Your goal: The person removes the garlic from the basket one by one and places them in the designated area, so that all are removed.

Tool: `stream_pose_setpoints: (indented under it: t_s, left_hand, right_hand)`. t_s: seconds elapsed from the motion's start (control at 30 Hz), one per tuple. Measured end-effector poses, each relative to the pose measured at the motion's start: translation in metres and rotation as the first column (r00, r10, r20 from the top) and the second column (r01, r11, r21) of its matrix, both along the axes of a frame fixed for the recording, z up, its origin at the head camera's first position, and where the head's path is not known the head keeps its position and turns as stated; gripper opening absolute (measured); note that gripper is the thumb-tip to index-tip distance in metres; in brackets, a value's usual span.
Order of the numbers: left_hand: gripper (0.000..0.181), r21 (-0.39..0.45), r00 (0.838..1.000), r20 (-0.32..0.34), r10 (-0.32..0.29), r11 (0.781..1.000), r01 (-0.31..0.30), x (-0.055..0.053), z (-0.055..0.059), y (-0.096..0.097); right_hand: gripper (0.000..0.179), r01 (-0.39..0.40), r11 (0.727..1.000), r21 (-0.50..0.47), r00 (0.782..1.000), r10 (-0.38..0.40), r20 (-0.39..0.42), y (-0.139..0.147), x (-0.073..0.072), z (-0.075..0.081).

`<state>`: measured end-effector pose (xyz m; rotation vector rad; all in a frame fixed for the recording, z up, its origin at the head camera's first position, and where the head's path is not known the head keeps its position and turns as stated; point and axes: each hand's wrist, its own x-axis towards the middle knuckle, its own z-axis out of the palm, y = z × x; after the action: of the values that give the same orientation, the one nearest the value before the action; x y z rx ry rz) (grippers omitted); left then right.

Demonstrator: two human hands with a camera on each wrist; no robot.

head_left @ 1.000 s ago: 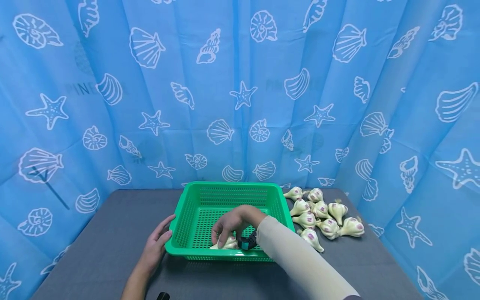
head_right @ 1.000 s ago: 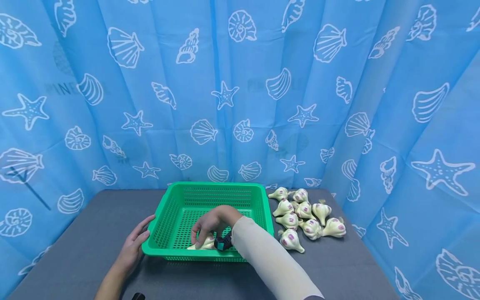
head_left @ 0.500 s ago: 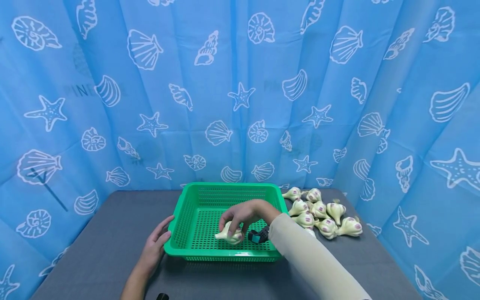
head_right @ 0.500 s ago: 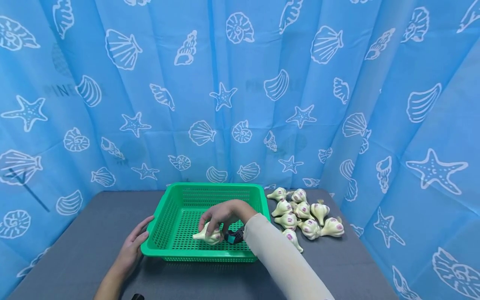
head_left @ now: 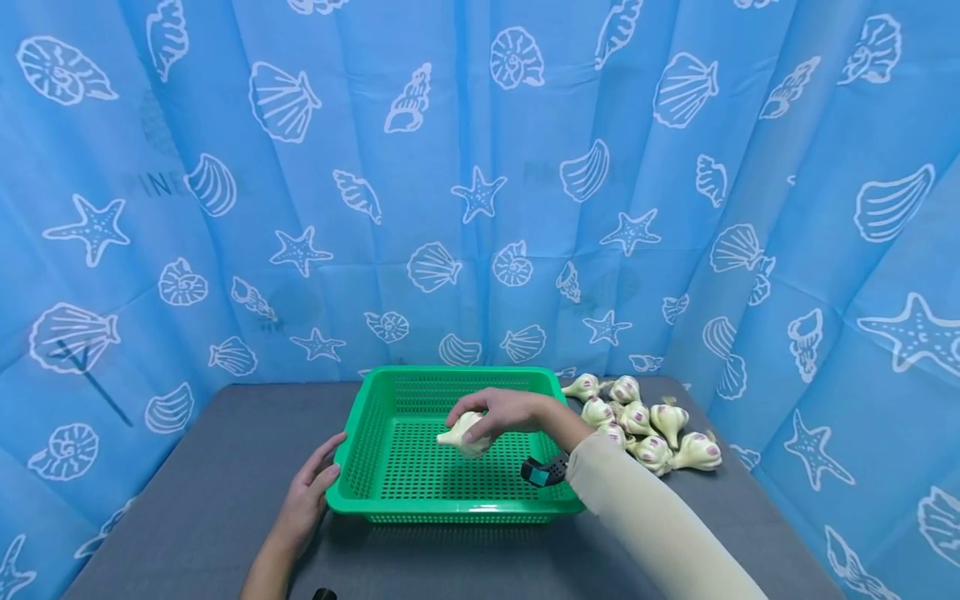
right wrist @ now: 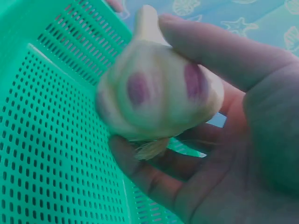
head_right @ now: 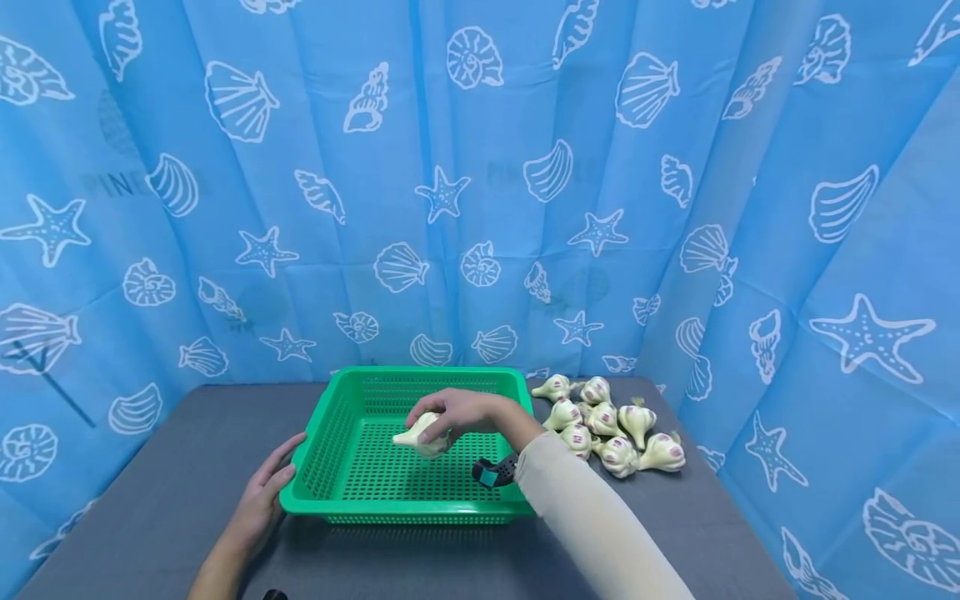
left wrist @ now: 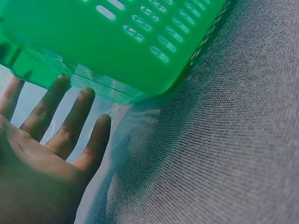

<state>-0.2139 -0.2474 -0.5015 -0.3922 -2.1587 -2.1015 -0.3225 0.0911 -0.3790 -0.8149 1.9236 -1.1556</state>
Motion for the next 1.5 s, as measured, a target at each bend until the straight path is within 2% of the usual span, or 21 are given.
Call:
stream_pose_setpoints:
  t_s: [0.27,0.47,0.67,0.83,1.0,1.13,1.27,1.37,1.5]
  left_hand:
    - [0.049,0.001,1.000,-0.009,0.014,1.000,-0.014,0.000,-0.001,0.000]
    - [0.049,0.011,1.000,0.005,0.004,1.000,-0.004,0.000,0.000,0.000]
    - [0.049,0.006,1.000,0.011,0.001,1.000,-0.001,0.001,0.000,0.000]
    - [0.050,0.007,1.000,0.022,0.005,1.000,-0.005,0.002,0.001,0.001]
    - [0.050,0.017,1.000,0.021,-0.003,1.000,0.003,0.002,0.002,0.001]
    - [0.050,0.016,1.000,0.017,-0.005,1.000,0.005,0.002,0.002,0.001]
    - [0.050,0.009,1.000,0.023,0.004,1.000,-0.004,0.002,0.002,0.001]
    - [0.050,0.004,0.999,0.030,0.011,1.000,-0.011,0.003,0.002,0.001]
    - [0.049,0.003,0.999,0.035,0.015,1.000,-0.015,0.003,0.003,0.001]
  right_hand:
    - [0.034,0.071,0.994,-0.089,0.994,-0.078,-0.079,0.022,0.007,0.000]
    - [0.034,0.129,0.979,-0.155,0.971,-0.157,-0.182,0.038,0.018,-0.001]
    - [0.035,0.216,0.947,-0.239,0.941,-0.267,-0.206,0.053,0.028,-0.001]
    - [0.037,0.299,0.904,-0.304,0.908,-0.368,-0.202,0.066,0.034,-0.004]
    - [0.037,0.353,0.854,-0.381,0.861,-0.456,-0.225,0.079,0.039,-0.010]
    - [0.037,0.394,0.816,-0.424,0.816,-0.523,-0.248,0.089,0.046,-0.012]
    - [0.036,0.442,0.787,-0.430,0.751,-0.587,-0.303,0.100,0.054,-0.014]
    - [0.036,0.473,0.767,-0.434,0.695,-0.628,-0.351,0.108,0.061,-0.016]
    - [0.038,0.510,0.737,-0.443,0.634,-0.670,-0.386,0.118,0.067,-0.018]
